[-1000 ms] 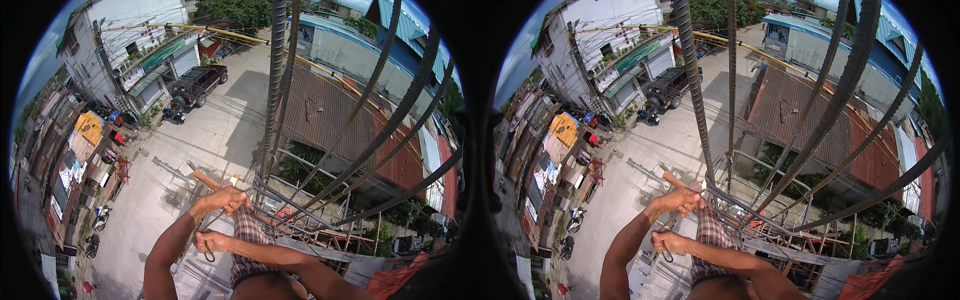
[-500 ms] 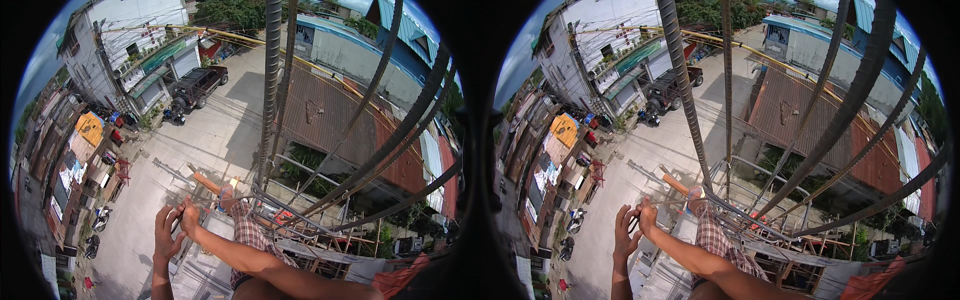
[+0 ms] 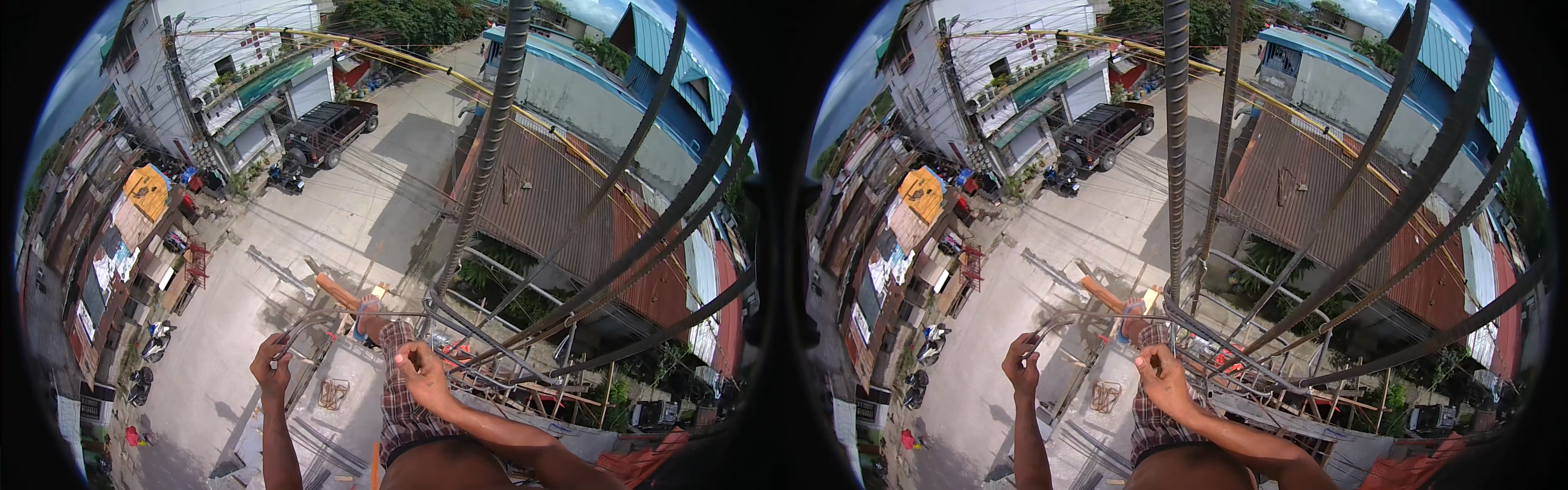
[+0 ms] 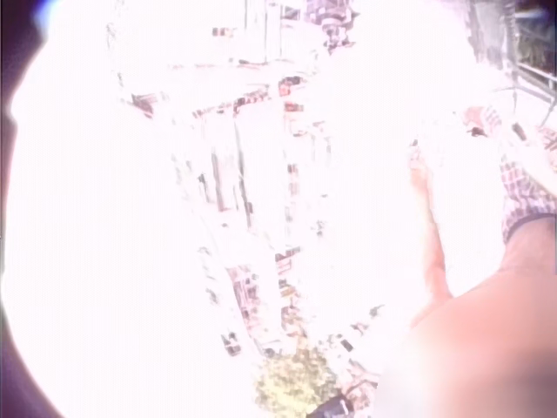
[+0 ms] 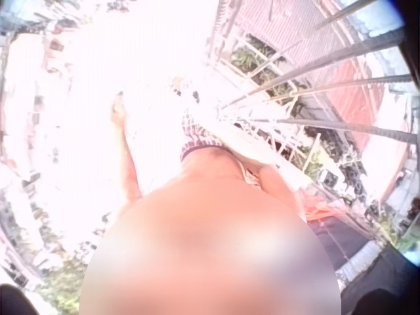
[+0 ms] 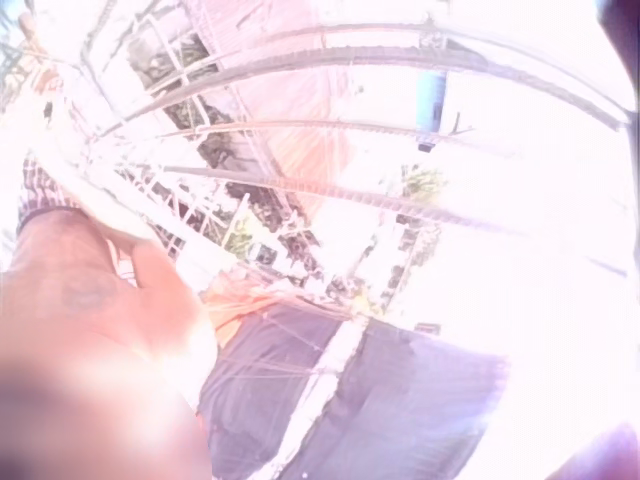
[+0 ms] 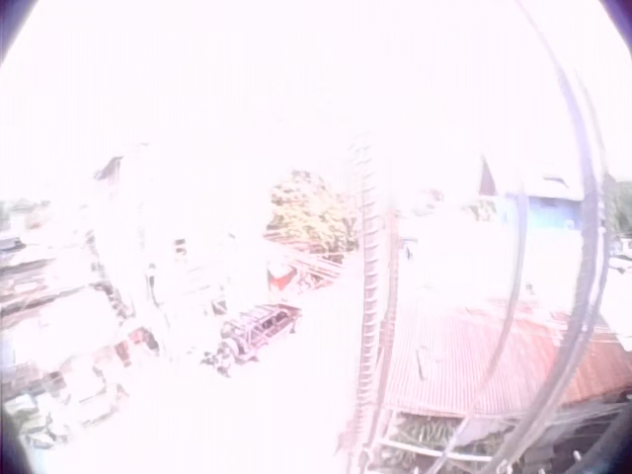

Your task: The person stands on scaffolding and ties steel rebar rods together using wire and a hand tool. They repeatedly wrap wire around intersecting bars and twist it to secure the connections.

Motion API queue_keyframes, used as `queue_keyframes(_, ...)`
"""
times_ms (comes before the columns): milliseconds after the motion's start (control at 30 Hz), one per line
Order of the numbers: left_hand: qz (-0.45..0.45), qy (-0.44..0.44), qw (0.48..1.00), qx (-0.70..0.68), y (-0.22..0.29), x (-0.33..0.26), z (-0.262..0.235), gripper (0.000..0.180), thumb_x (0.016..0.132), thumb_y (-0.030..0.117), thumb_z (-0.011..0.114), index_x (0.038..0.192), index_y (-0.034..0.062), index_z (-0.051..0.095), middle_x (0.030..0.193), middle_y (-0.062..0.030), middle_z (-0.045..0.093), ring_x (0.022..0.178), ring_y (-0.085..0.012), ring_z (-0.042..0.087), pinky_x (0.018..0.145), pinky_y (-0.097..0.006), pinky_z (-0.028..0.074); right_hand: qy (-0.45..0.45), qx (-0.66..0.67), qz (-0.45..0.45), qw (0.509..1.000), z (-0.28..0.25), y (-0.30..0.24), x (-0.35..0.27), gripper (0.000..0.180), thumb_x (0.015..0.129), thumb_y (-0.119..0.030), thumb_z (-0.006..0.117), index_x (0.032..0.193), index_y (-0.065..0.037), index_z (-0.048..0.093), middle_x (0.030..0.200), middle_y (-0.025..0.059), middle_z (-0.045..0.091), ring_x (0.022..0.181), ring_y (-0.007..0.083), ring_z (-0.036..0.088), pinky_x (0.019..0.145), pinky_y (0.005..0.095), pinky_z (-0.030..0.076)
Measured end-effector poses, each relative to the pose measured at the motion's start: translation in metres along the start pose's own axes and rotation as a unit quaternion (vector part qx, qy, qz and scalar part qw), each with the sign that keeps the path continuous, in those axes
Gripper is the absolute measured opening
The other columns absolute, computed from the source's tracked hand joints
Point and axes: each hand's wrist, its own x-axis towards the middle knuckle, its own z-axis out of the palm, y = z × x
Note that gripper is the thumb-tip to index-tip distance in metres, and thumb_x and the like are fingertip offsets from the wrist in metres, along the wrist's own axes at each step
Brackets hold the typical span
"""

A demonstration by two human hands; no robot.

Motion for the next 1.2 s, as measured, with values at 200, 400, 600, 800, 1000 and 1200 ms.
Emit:
queue_keyframes(200, 0.041, -0.018, 0.999, -0.003, -0.012, 0.036, -0.008, 0.024, 0.079, 0.014, 0.077, 0.086, 0.0013, 0.058, 0.109, -0.0213, 0.067, 0.097, -0.03, 0.068, 0.08, -0.037, 0.055, -0.51, 0.18, 0.088, 0.836, -0.017, 0.016, -0.057, 0.032, 0.093, -0.024, 0.064, 0.112, 0.001, 0.058, 0.089, 0.0067, 0.062, 0.083, 0.0115, 0.058, 0.073, 0.029, 0.048)
queue_keyframes(400, -0.01, -0.015, 0.998, -0.064, -0.013, 0.016, -0.002, 0.021, 0.077, 0.007, 0.076, 0.09, 0.0001, 0.06, 0.111, -0.0207, 0.066, 0.096, -0.0282, 0.068, 0.081, -0.037, 0.055, 0.094, 0.159, -0.055, 0.981, -0.046, 0.035, 0.002, 0.056, 0.089, -0.019, 0.069, 0.136, -0.003, 0.044, 0.121, 0.0131, 0.057, 0.114, 0.0161, 0.052, 0.095, 0.0315, 0.045)
queue_keyframes(600, -0.055, -0.017, 0.994, -0.092, -0.014, 0.013, -0.009, 0.019, 0.076, -0.003, 0.071, 0.09, -0.0003, 0.06, 0.113, -0.0231, 0.064, 0.096, -0.0284, 0.068, 0.085, -0.037, 0.054, -0.048, 0.035, -0.007, 0.998, -0.084, 0.075, 0.065, 0.071, 0.079, -0.041, 0.075, 0.134, -0.006, 0.047, 0.123, 0.0121, 0.057, 0.122, 0.0216, 0.047, 0.101, 0.036, 0.039)
queue_keyframes(800, -0.059, 0.032, 0.995, -0.075, -0.025, 0.005, -0.006, 0.023, 0.072, -0.002, 0.076, 0.089, 0.0002, 0.06, 0.111, -0.023, 0.065, 0.095, -0.0296, 0.069, 0.084, -0.038, 0.055, 0.104, -0.052, 0.015, 0.993, -0.047, 0.053, 0.065, 0.069, 0.068, -0.048, 0.081, 0.114, -0.002, 0.06, 0.095, 0.0087, 0.064, 0.087, 0.0184, 0.058, 0.078, 0.0352, 0.045)
queue_keyframes(1000, 0.19, -0.025, 0.962, 0.195, 0.009, -0.018, -0.034, 0.034, 0.069, 0.022, 0.083, 0.077, 0.0056, 0.054, 0.082, -0.0106, 0.064, 0.068, -0.0251, 0.062, 0.06, -0.035, 0.05, 0.05, -0.083, 0.12, 0.988, -0.043, 0.036, 0.07, 0.063, 0.068, -0.045, 0.084, 0.112, -0.004, 0.063, 0.085, 0.0011, 0.061, 0.08, 0.0142, 0.053, 0.072, 0.0346, 0.043)
queue_keyframes(1200, 0.164, -0.129, 0.957, 0.201, 0.101, -0.118, -0.014, 0.05, 0.065, 0.035, 0.086, 0.063, 0.0142, 0.041, 0.064, -0.0023, 0.034, 0.058, -0.0231, 0.041, 0.057, -0.036, 0.035, 0.017, 0.074, -0.045, 0.996, -0.046, 0.027, 0.073, 0.059, 0.062, -0.043, 0.087, 0.102, -0.006, 0.064, 0.094, 0.0042, 0.066, 0.084, 0.0147, 0.056, 0.077, 0.0329, 0.044)
